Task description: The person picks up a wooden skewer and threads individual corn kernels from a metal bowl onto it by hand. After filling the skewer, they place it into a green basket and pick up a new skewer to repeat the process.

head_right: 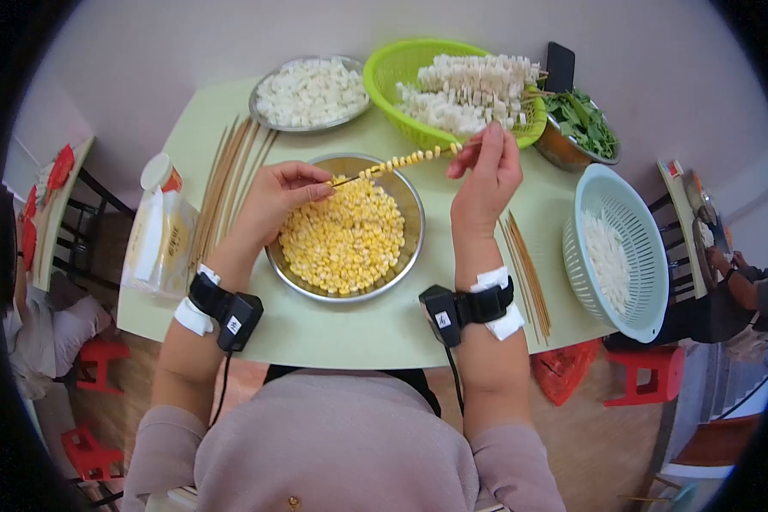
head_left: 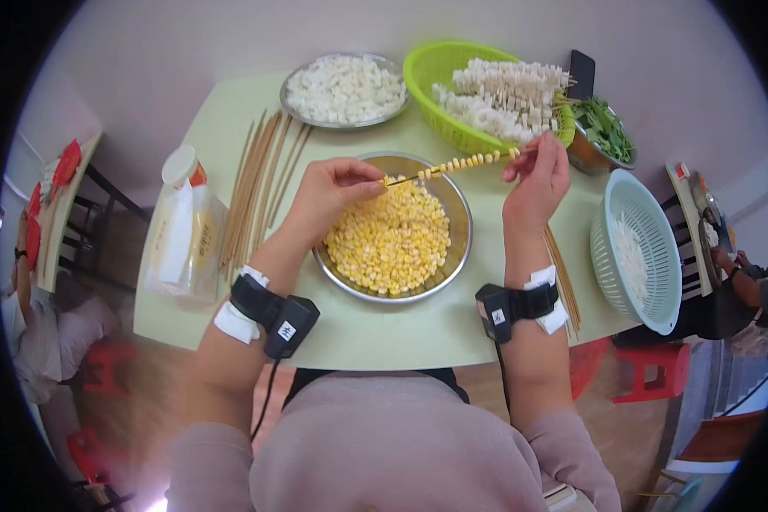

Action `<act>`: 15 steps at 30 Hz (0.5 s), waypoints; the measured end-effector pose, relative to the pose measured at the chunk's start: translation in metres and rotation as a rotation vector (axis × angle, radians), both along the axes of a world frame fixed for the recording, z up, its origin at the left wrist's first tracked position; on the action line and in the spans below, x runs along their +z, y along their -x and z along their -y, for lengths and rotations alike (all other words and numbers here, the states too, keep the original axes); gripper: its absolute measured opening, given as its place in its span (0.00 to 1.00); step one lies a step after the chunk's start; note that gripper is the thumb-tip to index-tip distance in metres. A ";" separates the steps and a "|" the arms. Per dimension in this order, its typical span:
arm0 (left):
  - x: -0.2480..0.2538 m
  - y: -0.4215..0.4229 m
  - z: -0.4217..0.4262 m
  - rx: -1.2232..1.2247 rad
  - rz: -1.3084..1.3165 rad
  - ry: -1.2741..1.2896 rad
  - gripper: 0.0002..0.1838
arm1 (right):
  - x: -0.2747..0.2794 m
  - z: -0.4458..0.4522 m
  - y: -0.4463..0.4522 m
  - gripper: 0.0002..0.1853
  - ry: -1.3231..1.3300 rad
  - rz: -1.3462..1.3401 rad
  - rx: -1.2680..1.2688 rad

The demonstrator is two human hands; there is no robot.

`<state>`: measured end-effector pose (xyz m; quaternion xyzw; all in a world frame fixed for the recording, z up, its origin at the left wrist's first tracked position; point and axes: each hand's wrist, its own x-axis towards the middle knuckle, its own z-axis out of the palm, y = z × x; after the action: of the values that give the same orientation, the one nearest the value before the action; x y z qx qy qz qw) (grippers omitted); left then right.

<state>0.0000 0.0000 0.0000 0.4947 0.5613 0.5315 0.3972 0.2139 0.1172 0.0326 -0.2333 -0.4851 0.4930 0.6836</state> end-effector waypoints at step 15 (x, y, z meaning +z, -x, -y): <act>0.026 -0.010 -0.004 0.207 0.353 -0.042 0.11 | 0.020 0.036 -0.001 0.12 -0.271 0.069 -0.170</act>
<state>0.0101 0.0038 0.0259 0.3416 0.5198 0.6595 0.4221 0.2150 0.0810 0.0525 -0.1962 -0.5488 0.3550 0.7309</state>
